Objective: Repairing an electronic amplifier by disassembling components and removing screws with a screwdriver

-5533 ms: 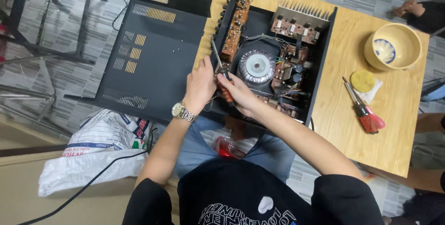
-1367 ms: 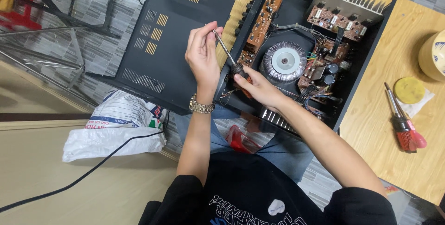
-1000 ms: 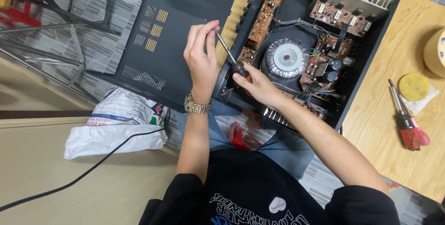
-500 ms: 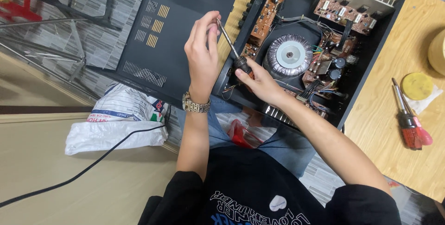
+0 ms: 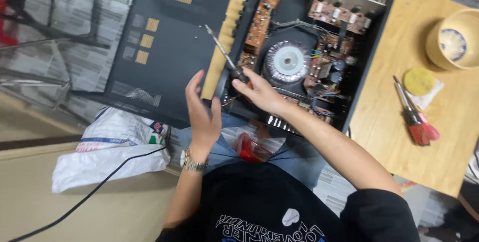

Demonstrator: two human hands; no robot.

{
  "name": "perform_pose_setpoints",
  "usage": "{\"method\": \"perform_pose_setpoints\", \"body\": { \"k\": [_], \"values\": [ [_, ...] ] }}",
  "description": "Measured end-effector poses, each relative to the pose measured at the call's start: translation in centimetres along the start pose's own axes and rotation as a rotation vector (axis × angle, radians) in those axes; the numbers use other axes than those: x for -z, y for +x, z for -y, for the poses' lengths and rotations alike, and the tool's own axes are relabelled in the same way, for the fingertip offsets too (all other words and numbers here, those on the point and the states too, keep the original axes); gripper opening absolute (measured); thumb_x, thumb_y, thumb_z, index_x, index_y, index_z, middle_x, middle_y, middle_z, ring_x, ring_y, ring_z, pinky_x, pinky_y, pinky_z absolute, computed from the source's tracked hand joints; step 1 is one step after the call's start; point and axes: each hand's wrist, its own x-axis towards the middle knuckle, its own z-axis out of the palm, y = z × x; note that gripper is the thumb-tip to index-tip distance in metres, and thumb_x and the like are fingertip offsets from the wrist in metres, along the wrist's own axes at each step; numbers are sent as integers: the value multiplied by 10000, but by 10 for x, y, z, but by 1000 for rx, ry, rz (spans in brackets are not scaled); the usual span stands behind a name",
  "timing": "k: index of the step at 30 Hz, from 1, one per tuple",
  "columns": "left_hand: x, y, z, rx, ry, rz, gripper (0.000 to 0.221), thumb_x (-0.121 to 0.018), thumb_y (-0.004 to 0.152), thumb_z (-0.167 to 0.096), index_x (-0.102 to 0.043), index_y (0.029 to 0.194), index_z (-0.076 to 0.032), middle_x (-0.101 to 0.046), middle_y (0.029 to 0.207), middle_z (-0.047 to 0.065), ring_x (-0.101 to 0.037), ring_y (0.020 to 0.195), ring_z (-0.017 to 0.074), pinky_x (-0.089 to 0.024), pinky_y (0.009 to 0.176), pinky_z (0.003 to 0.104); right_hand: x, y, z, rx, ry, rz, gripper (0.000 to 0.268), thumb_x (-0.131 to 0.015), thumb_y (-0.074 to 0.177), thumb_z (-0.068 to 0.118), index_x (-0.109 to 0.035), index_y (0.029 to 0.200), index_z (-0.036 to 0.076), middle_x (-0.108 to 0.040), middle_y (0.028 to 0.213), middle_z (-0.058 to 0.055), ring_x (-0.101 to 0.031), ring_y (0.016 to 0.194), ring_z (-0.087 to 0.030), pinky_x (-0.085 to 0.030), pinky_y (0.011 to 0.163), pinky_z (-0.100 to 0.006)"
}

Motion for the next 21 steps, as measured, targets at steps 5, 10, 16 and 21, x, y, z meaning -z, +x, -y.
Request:
{"method": "perform_pose_setpoints", "body": {
  "k": [5, 10, 16, 21],
  "values": [
    [-17, -37, 20, 24, 76, 7, 770, -716, 846, -98, -290, 1477, 17, -382, 1467, 214, -402, 1387, 417, -342, 1150, 492, -1, -2, 8, 43, 35, -25, 356, -650, 1007, 295, -630, 1281, 69, -697, 1105, -151, -614, 1047, -157, -537, 893, -387],
    [-30, -44, 35, 33, 135, -94, 737, -699, 792, 83, -356, 1441, 25, -427, 1389, 210, -464, 1325, 426, -392, 1114, 463, 7, 1, 37, -110, 94, 136, 453, -518, 1028, 270, -466, 1432, 72, -534, 762, 65, -415, 579, -16, -298, 461, -175],
    [-23, -41, 33, -47, 191, -53, 540, -644, 816, 130, -455, 1316, 46, -482, 1283, 181, -505, 1238, 416, -431, 1067, 490, 5, 3, 45, -73, 58, 148, 273, -500, 1052, 285, -505, 1233, 81, -563, 801, 23, -459, 559, -34, -349, 457, -170],
    [-26, -39, 23, 24, 215, -74, 536, -646, 800, 83, -430, 1282, -9, -499, 1299, 169, -543, 1195, 338, -445, 1082, 415, 6, 0, 43, -60, 133, 123, 251, -500, 1063, 263, -514, 1225, 72, -534, 763, 42, -420, 552, -18, -313, 464, -168]
  ]
}}
